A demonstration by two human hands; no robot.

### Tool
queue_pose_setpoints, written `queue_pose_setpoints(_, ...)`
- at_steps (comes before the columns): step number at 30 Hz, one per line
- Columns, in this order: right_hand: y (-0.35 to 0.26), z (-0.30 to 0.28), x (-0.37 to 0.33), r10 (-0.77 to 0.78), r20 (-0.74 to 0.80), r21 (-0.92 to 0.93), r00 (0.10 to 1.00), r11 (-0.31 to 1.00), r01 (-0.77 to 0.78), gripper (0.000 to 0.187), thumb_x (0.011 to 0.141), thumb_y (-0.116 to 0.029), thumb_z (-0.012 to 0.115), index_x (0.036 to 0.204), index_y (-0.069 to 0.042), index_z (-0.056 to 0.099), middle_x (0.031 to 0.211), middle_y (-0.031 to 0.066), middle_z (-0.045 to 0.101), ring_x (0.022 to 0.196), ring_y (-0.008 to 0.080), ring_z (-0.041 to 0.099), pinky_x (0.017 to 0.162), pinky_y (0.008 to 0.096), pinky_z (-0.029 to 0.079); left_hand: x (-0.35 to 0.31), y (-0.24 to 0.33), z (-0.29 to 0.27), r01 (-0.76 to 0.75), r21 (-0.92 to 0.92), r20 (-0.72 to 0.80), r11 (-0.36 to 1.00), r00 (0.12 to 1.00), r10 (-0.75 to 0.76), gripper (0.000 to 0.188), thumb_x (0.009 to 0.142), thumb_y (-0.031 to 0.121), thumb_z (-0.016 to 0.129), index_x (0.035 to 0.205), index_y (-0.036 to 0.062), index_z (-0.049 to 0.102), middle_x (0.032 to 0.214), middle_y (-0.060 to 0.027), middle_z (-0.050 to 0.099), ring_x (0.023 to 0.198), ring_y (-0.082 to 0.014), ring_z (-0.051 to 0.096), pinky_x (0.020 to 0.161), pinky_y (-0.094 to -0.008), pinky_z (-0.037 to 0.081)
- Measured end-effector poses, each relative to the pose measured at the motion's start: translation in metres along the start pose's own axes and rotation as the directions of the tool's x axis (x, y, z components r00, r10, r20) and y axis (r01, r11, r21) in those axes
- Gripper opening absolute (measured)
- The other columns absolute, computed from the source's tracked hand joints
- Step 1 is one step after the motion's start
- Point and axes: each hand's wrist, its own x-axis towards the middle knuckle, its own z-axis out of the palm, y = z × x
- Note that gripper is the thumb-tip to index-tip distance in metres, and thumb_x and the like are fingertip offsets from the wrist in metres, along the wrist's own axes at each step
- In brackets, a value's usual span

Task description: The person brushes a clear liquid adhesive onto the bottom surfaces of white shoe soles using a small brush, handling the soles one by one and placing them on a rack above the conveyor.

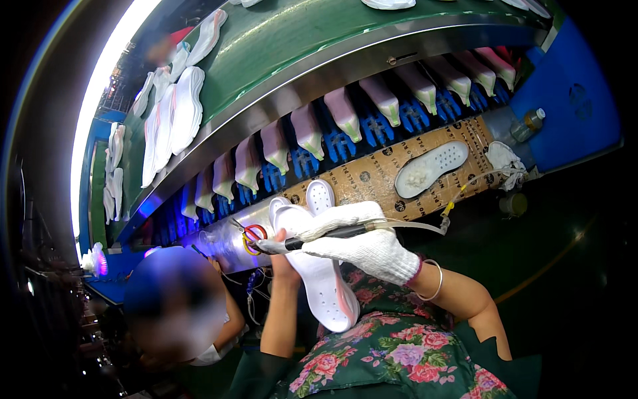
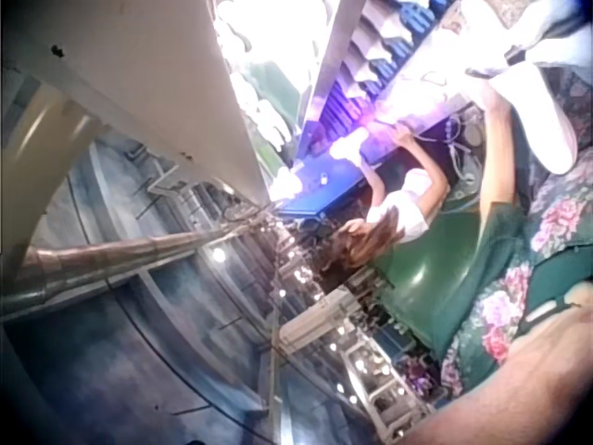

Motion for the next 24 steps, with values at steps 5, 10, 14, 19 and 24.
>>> queue_pose_setpoints(5, 0.004, 0.0, 0.001, -0.028, -0.045, -0.07, 0.999, 0.997, 0.025, 0.019, 0.078, -0.001, 0.081, 0.097, 0.003, 0.077, 0.098, 0.0115, 0.076, 0.091, 0.0172, 0.071, 0.083, 0.0315, 0.057, -0.025, -0.068, -0.018, 0.168, -0.346, 0.507, 0.923, 0.861, 0.033, 0.102, 0.09, 0.082, 0.032, 0.155, 0.0037, 0.031, 0.154, -0.0191, 0.042, 0.136, -0.0376, 0.048, 0.115, -0.0516, 0.037)
queue_pose_setpoints(10, 0.003, -0.001, 0.0, -0.121, -0.078, -0.199, 0.99, 0.975, 0.103, 0.017, 0.077, -0.003, 0.081, 0.092, 0.003, 0.077, 0.089, 0.0114, 0.076, 0.081, 0.0165, 0.071, 0.074, 0.0304, 0.057, -0.017, -0.063, -0.009, 0.393, -0.325, 0.763, 0.86, 0.647, -0.008, 0.116, 0.079, 0.094, 0.025, 0.156, 0.0079, 0.032, 0.152, -0.0209, 0.044, 0.133, -0.0391, 0.05, 0.11, -0.0549, 0.041)
queue_pose_setpoints(14, 0.011, -0.002, 0.001, -0.391, -0.102, -0.333, 0.915, 0.88, 0.339, 0.015, 0.075, -0.003, 0.081, 0.089, 0.001, 0.077, 0.086, 0.0112, 0.075, 0.076, 0.0187, 0.072, 0.07, 0.0312, 0.057, -0.024, -0.033, 0.039, 0.049, -0.229, 0.337, 0.972, 0.941, 0.032, 0.104, 0.087, 0.088, 0.022, 0.158, 0.0123, 0.029, 0.155, -0.0132, 0.041, 0.138, -0.0345, 0.045, 0.115, -0.0496, 0.037)
queue_pose_setpoints(19, 0.002, -0.005, 0.011, -0.574, 0.019, -0.554, 0.819, 0.676, 0.486, 0.015, 0.075, -0.005, 0.08, 0.09, -0.003, 0.078, 0.087, 0.0123, 0.075, 0.079, 0.024, 0.073, 0.072, 0.0343, 0.056, -0.011, -0.036, 0.038, -0.061, -0.46, 0.362, 0.886, 0.898, 0.25, 0.087, 0.098, 0.075, 0.027, 0.158, 0.0127, 0.027, 0.156, -0.0094, 0.04, 0.141, -0.0303, 0.041, 0.118, -0.046, 0.033)
queue_pose_setpoints(24, 0.006, -0.006, 0.025, -0.684, 0.179, -0.681, 0.708, 0.433, 0.591, 0.023, 0.077, -0.007, 0.078, 0.101, -0.006, 0.077, 0.096, 0.0121, 0.075, 0.084, 0.0268, 0.072, 0.075, 0.0362, 0.055, -0.007, -0.041, 0.056, 0.062, -0.658, 0.52, 0.75, 0.758, 0.393, 0.091, 0.096, 0.079, 0.021, 0.16, 0.0145, 0.022, 0.159, -0.008, 0.034, 0.144, -0.0288, 0.036, 0.121, -0.0434, 0.026)
